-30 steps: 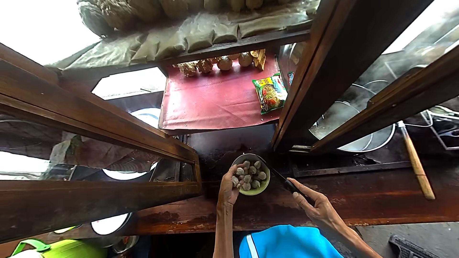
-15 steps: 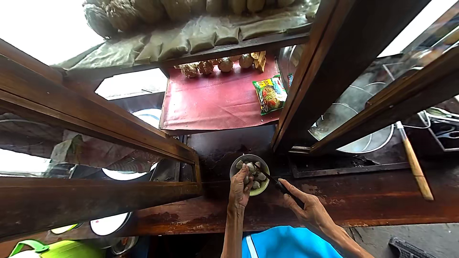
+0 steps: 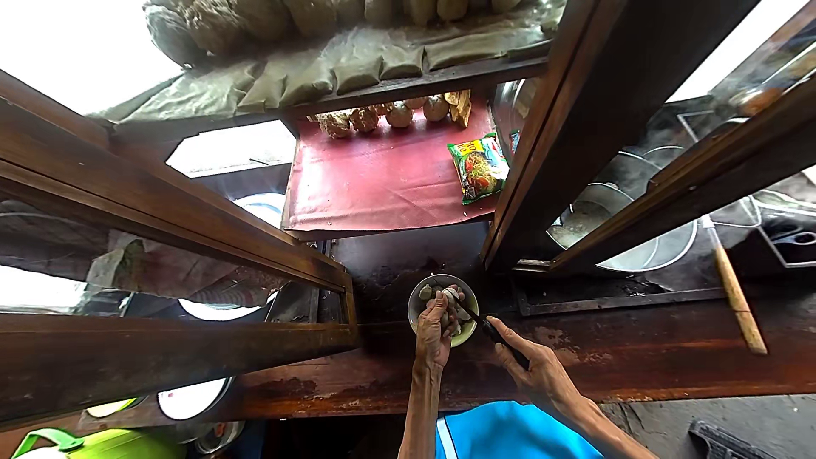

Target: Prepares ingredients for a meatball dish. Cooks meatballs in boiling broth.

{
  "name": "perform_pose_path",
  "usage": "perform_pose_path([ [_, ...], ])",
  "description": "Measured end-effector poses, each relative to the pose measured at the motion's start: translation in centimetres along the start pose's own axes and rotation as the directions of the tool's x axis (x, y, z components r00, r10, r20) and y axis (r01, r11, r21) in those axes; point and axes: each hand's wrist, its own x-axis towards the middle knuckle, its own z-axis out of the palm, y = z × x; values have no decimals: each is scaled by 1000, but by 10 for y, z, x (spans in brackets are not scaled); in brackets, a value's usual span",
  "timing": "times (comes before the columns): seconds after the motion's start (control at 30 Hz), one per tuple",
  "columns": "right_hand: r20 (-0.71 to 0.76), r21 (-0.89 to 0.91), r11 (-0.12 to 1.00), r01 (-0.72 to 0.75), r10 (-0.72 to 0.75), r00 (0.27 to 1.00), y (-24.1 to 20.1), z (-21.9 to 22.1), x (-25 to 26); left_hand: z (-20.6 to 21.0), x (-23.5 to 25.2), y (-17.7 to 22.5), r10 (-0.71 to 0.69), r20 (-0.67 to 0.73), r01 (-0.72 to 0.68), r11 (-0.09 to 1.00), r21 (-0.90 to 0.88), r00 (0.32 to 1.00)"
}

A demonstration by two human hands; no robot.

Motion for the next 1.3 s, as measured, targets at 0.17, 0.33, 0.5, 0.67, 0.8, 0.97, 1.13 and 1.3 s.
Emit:
perform_pose_path([
  [0.17, 35, -2, 1000, -11, 11, 999, -2, -1, -2, 4, 1, 2, 52, -64, -55, 997, -52, 997],
  [0.33, 84, 44, 993, -112, 108, 991, -4, -17, -14, 2, 8, 8, 98, -106, -100, 995, -11, 990],
  [0.5, 13, 29, 999, -39, 39, 999, -7, -23, -12, 5, 8, 6, 189, -204, -159, 975, 155, 961],
  [0.67, 31, -14, 1000, -4, 5, 1000, -2, -15, -8, 10, 3, 5, 232, -195, -182, 952, 246, 953],
  [0.8, 10, -21, 1000, 6, -6, 1000, 0, -16, -9, -1, -5, 7, 245, 19, -238, 918, 318, 969],
  [0.97, 6, 6, 1000, 29, -29, 1000, -2, -19, -10, -6, -6, 11, 220, 57, -227, 941, 251, 974],
  [1.13, 26, 16, 1000, 24, -24, 999, 0, -17, -9, -9, -5, 11, 194, 66, -204, 942, 266, 979],
  [1.3, 53, 56, 998, -3, 0, 999, 4, -8, -6, -14, -3, 4, 166, 114, -192, 938, 287, 980],
])
